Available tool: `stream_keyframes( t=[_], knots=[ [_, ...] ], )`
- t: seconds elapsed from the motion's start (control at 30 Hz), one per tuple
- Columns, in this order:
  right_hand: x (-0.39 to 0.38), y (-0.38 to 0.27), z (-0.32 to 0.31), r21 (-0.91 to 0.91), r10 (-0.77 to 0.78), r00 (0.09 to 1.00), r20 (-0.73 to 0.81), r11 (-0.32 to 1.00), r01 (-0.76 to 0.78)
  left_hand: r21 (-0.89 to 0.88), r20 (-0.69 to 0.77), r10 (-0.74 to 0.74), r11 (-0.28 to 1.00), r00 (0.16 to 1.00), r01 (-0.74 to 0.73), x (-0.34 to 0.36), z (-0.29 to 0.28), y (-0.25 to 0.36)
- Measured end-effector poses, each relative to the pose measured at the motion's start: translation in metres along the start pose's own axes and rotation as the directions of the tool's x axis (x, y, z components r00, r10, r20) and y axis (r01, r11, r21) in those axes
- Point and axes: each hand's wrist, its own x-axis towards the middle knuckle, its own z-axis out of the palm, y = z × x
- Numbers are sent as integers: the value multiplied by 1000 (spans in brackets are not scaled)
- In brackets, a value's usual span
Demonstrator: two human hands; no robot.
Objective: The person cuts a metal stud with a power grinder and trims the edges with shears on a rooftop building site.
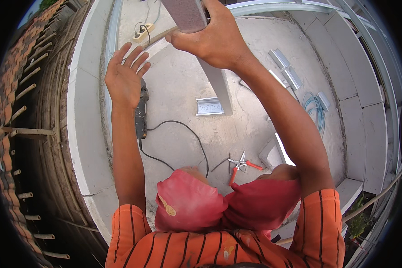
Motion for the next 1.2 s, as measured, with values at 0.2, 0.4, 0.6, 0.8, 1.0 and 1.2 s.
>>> stream_keyframes(
  t=[0.2,0.4,0.6,0.8,1.0,1.2],
  knots=[
    [-3,10,-16,-100,-29,999,-21,995,27,105,77,-118,988,990,109,-22,8,-12],
    [19,-33,-62,-130,156,986,64,981,-147,375,144,-470,840,871,391,-85,-24,-73],
    [-4,33,-12,-231,-38,995,-93,973,16,465,127,-590,746,798,477,-92,-26,-103],
    [21,46,-38,-37,-31,984,-178,999,25,543,196,-568,742,799,393,-61,-14,-91],
    [37,15,-194,297,263,875,-405,944,-146,385,-196,-356,829,914,406,-20,-21,-62],
    [86,-74,-338,478,264,675,-689,865,150,-214,-404,-401,915,822,341,-10,34,70]
  ],
)
